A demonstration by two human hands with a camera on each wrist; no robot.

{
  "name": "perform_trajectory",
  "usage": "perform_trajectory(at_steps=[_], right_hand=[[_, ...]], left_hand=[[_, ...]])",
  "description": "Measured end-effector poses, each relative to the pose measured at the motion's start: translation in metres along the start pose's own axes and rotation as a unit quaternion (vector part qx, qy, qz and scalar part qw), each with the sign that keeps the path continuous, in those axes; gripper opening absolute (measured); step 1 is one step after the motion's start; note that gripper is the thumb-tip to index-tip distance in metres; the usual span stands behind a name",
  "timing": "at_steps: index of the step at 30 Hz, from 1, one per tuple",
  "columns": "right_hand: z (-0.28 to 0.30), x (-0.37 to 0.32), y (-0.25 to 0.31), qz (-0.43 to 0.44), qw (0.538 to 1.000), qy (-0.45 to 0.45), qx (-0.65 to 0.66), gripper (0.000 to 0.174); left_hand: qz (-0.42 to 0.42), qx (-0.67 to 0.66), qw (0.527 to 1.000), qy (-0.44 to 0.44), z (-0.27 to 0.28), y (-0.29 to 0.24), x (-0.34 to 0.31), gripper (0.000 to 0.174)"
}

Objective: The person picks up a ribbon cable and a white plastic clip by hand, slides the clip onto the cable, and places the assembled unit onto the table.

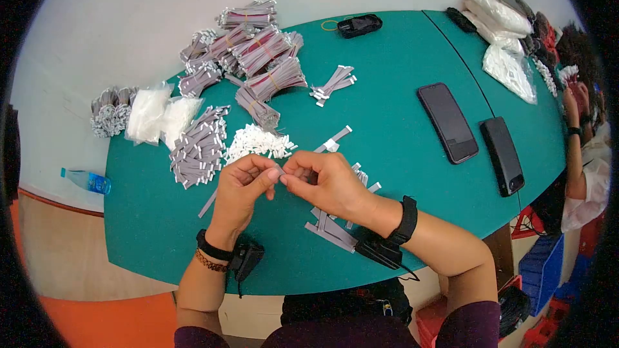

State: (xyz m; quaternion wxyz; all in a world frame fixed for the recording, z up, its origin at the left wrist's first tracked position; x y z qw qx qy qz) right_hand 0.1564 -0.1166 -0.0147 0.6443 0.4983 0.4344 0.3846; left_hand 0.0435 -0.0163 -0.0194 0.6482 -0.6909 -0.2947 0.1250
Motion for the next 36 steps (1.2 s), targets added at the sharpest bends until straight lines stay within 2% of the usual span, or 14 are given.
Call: perform_trajectory(at_steps=[18,21,30,36], right_hand=[[0.0,0.001,-0.001,0.006,1.0,-0.001,0.003,0.013],[0.0,0.001,0.0,0.004,1.0,0.002,0.02,0.013],[-0.003,0.004,-0.008,-0.078,0.982,0.036,0.169,0.015],[-0.005,0.008,-0.013,-0.076,0.981,0.067,0.162,0.014]], left_hand=[[-0.002,-0.001,1.0,-0.001,-0.001,0.0,0.0,0.013],[0.003,-0.007,1.0,-0.001,-0.001,-0.002,0.0,0.013],[-0.006,0.02,1.0,-0.02,0.001,0.002,-0.001,0.012],[-0.036,0.034,0.999,-0.021,-0.001,0.0,-0.002,0.01]])
Point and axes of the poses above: each hand's wrist, its own x-axis towards the middle knuckle, its own z-axis out of the back of the hand, y = z × x, the point moved 5 cm from there along x, towards the middle knuckle, and after that the axes turned 15 degrees about -z, right-handed, at the moved point
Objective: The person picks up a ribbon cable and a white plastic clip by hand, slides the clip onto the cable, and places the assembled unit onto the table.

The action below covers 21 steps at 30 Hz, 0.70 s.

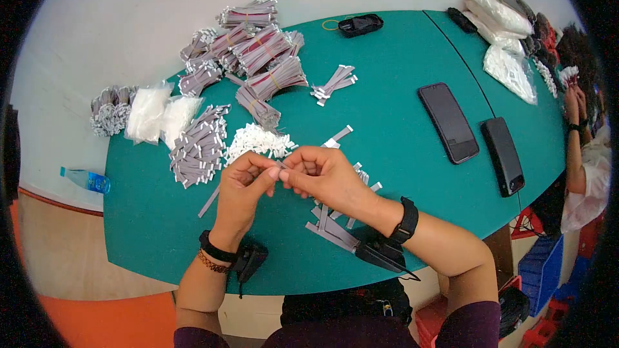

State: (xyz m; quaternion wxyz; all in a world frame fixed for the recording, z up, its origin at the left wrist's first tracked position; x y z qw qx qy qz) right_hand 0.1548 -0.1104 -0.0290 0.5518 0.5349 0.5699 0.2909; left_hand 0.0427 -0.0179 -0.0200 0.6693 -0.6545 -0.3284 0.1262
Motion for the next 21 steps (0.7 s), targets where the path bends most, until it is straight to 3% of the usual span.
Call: perform_trajectory(at_steps=[6,21], right_hand=[[0.0025,-0.0017,0.0014,0.009,1.0,-0.016,0.0,0.012],[-0.001,-0.0067,0.0079,0.017,1.0,-0.019,-0.018,0.01]], left_hand=[[0.04,-0.087,0.995,0.006,-0.0024,0.0053,-0.0014,0.011],[0.054,-0.042,0.998,0.015,0.0014,0.0029,0.0014,0.012]])
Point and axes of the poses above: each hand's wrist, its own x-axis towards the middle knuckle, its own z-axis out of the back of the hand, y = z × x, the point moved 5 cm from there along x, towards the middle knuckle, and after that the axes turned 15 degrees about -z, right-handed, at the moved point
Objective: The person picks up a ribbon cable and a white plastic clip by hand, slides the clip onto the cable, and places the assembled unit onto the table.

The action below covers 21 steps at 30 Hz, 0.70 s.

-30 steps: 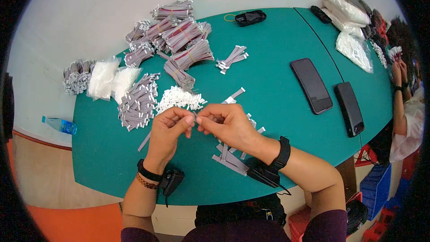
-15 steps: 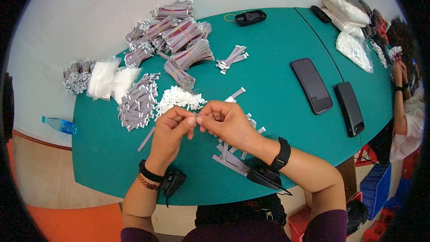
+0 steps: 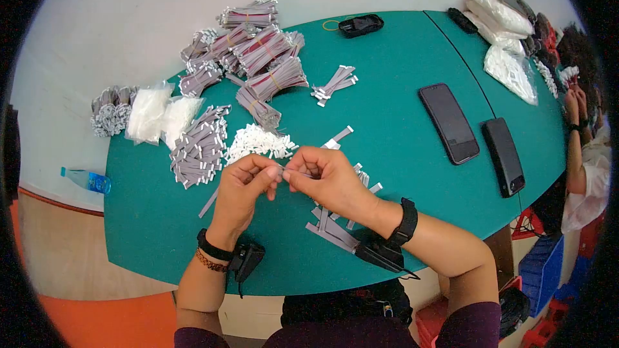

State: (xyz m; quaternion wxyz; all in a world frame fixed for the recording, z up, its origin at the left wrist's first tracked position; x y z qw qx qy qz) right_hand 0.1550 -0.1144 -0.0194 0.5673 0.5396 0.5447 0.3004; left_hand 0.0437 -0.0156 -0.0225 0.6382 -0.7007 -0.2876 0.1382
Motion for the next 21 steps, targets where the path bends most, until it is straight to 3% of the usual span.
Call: perform_trajectory(at_steps=[9,12,15,19,21], right_hand=[[0.001,0.002,-0.005,0.022,0.999,-0.016,-0.027,0.01],[0.004,0.001,-0.002,0.008,0.999,-0.034,-0.009,0.01],[0.006,0.002,0.001,0.032,0.998,-0.055,-0.011,0.011],[0.006,0.003,-0.003,0.037,0.998,-0.05,-0.01,0.011],[0.006,0.003,-0.002,0.035,0.998,-0.051,-0.019,0.011]], left_hand=[[-0.028,0.097,0.995,0.025,0.004,-0.003,0.002,0.01],[-0.04,0.143,0.988,-0.03,0.02,-0.018,0.01,0.01],[-0.089,0.267,0.958,-0.049,0.049,-0.023,0.016,0.01],[-0.094,0.503,0.859,0.015,0.059,-0.025,0.014,0.012],[-0.101,0.51,0.854,0.029,0.06,-0.02,0.014,0.016]])
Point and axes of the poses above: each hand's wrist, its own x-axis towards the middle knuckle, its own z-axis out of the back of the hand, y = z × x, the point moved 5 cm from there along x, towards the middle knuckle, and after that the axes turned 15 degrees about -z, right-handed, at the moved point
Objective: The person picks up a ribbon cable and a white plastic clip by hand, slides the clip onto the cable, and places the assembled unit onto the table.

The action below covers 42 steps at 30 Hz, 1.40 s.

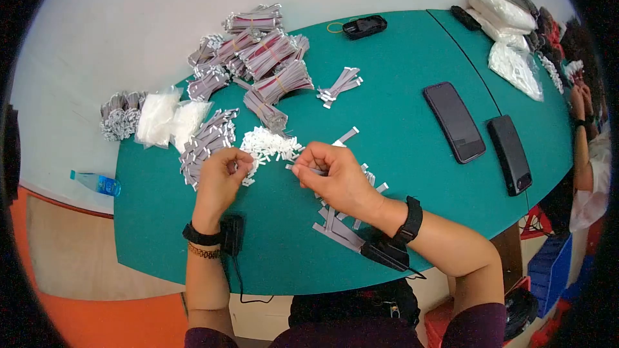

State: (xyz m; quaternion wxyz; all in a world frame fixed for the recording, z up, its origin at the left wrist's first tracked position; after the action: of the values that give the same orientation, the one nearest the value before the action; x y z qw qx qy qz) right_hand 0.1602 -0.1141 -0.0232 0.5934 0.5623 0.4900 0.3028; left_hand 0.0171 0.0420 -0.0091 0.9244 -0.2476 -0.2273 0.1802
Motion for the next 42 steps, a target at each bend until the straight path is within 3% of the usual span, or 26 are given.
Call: perform_trajectory(at_steps=[7,13,19,22,25,28,31,34,42], right_hand=[[-0.003,-0.001,0.0,-0.003,1.0,0.005,0.009,0.011],[-0.004,-0.002,-0.001,-0.002,1.0,0.009,0.013,0.011],[-0.004,-0.003,0.002,-0.003,1.0,0.016,0.016,0.01],[-0.004,-0.003,0.001,-0.003,1.0,0.016,0.02,0.011],[-0.005,-0.006,0.006,-0.006,0.999,0.029,0.029,0.011],[-0.005,-0.006,0.005,0.003,0.999,0.038,0.035,0.01],[-0.005,-0.007,0.008,0.001,0.999,0.04,0.031,0.01],[-0.005,-0.008,0.009,-0.006,0.999,0.044,0.031,0.009],[-0.005,-0.007,0.007,0.004,0.999,0.048,0.019,0.009]], left_hand=[[-0.088,0.096,0.992,0.009,-0.006,-0.022,0.002,0.018],[-0.061,0.116,0.991,0.032,-0.009,-0.024,0.004,0.012],[-0.092,0.088,0.992,0.027,-0.012,-0.022,0.002,0.008],[0.063,-0.221,0.972,0.043,-0.017,-0.021,-0.001,0.006],[0.092,-0.491,0.865,0.045,-0.025,-0.034,-0.001,0.008],[0.112,-0.591,0.798,0.039,-0.032,-0.041,-0.004,0.011],[0.131,-0.638,0.758,0.029,-0.034,-0.042,-0.006,0.014],[0.138,-0.641,0.755,0.023,-0.034,-0.048,-0.006,0.016],[0.101,-0.591,0.8,0.015,-0.037,-0.047,-0.006,0.02]])
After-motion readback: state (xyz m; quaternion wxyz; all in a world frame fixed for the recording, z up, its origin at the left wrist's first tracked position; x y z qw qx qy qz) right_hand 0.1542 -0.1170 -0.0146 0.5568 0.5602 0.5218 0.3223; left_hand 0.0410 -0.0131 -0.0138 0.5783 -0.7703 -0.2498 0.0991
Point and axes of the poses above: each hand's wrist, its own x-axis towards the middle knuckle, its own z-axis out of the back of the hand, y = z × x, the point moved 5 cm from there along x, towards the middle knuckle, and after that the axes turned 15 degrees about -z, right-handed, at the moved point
